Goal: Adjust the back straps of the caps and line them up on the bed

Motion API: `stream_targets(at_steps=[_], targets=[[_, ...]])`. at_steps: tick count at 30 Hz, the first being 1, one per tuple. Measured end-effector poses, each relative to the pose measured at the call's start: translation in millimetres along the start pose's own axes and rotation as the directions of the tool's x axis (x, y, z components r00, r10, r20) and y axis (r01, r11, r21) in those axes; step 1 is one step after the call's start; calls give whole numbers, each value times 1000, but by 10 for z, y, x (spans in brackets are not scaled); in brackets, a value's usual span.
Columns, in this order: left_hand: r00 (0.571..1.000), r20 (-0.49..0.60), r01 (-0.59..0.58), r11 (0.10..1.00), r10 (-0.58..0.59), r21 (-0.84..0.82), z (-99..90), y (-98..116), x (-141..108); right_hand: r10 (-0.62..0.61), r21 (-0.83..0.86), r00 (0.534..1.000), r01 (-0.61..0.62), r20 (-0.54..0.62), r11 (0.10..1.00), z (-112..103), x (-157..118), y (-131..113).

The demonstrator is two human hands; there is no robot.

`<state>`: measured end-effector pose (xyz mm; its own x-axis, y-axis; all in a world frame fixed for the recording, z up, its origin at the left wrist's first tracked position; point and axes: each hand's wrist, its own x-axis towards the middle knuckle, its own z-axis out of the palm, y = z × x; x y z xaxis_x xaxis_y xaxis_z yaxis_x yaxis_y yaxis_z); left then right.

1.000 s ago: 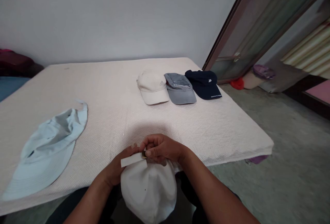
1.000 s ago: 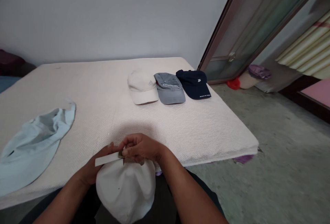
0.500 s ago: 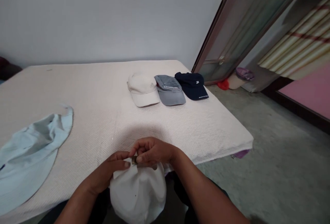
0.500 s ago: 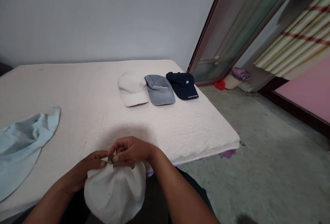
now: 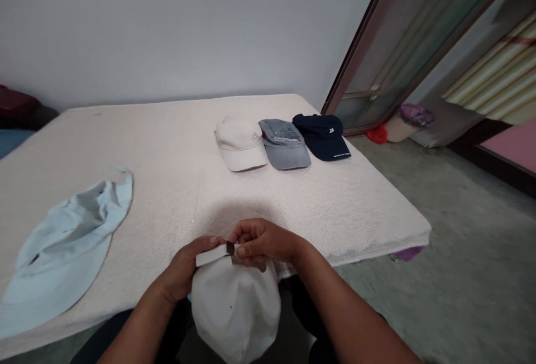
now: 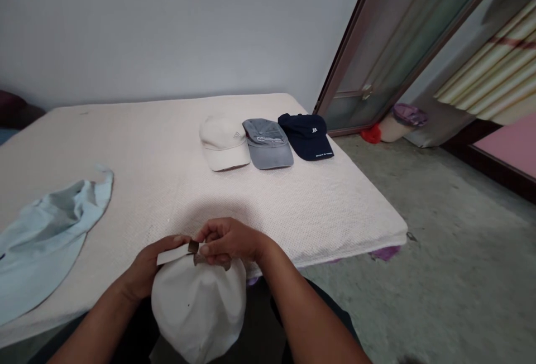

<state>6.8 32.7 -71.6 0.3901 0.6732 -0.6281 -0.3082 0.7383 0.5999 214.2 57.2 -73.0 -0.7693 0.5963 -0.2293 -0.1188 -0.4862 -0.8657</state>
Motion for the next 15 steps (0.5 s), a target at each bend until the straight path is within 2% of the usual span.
stream_targets(at_steps=[3,8,11,13,15], targets=[[1000,13,-22,1000,22,7,-25,-5,20,24,-16,1000,-24,-14,1000,19,3,-7],[991,132,-9,997,-1,73,-15,-8,27,44,-50,999,-45,-19,998,47,41,-3],[993,120,4,996,-15,93,-12,-5,2,63,-74,998,-62,2,995,56,53,-13],[992,123,-19,995,7,100,-35,3,-24,73,-84,997,-73,-4,994,57,52,-21],[982,184,-51,991,28,121,-75,13,-51,67,-79,998,-68,-10,995,55,49,-24]])
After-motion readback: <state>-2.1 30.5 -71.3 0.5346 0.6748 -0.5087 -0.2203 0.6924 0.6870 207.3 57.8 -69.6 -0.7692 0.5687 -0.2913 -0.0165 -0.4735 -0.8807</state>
